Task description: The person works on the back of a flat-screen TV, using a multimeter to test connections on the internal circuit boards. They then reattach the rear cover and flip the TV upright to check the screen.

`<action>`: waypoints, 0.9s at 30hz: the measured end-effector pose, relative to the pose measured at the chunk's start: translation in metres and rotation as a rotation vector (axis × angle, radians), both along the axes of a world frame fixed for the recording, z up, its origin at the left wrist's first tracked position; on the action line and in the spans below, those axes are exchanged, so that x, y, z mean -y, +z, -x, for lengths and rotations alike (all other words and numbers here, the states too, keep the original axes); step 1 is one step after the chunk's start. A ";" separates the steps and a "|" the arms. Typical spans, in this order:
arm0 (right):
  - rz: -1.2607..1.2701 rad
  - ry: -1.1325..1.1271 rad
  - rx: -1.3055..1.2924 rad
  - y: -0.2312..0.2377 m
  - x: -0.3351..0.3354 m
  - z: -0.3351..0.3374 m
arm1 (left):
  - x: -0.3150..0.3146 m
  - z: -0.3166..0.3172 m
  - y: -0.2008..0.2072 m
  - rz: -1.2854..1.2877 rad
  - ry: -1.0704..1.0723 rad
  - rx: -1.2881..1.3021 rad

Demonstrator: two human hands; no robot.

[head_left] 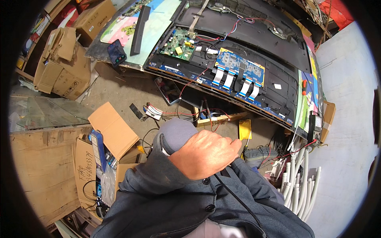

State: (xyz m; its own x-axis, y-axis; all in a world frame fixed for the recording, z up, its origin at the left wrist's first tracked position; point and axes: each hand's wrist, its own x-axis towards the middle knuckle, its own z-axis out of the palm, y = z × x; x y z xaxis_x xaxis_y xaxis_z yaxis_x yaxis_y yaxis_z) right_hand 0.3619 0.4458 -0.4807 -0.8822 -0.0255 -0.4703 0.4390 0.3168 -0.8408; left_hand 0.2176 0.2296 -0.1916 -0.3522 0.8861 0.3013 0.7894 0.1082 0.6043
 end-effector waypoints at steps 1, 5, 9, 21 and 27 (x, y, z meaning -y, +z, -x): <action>0.002 0.009 -0.002 -0.001 0.002 0.001 | 0.001 0.000 0.000 0.022 0.002 -0.003; -0.014 -0.010 -0.009 -0.001 0.001 -0.002 | -0.002 -0.001 -0.001 -0.035 0.017 -0.068; -0.017 0.001 -0.021 -0.003 0.002 0.001 | -0.002 0.000 0.001 0.015 -0.004 -0.022; -0.036 0.068 -0.089 0.003 0.001 0.009 | -0.006 0.002 0.012 0.161 -0.018 0.030; 0.162 0.031 -0.042 0.017 -0.013 0.020 | -0.006 0.000 0.015 0.176 -0.020 0.004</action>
State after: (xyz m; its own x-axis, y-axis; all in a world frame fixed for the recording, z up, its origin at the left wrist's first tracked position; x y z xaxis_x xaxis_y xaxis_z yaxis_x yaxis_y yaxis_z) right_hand 0.3420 0.4591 -0.4635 -0.8988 -0.1251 -0.4201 0.3942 0.1886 -0.8995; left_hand 0.2174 0.2356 -0.1766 -0.3352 0.9318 0.1392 0.7900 0.1975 0.5804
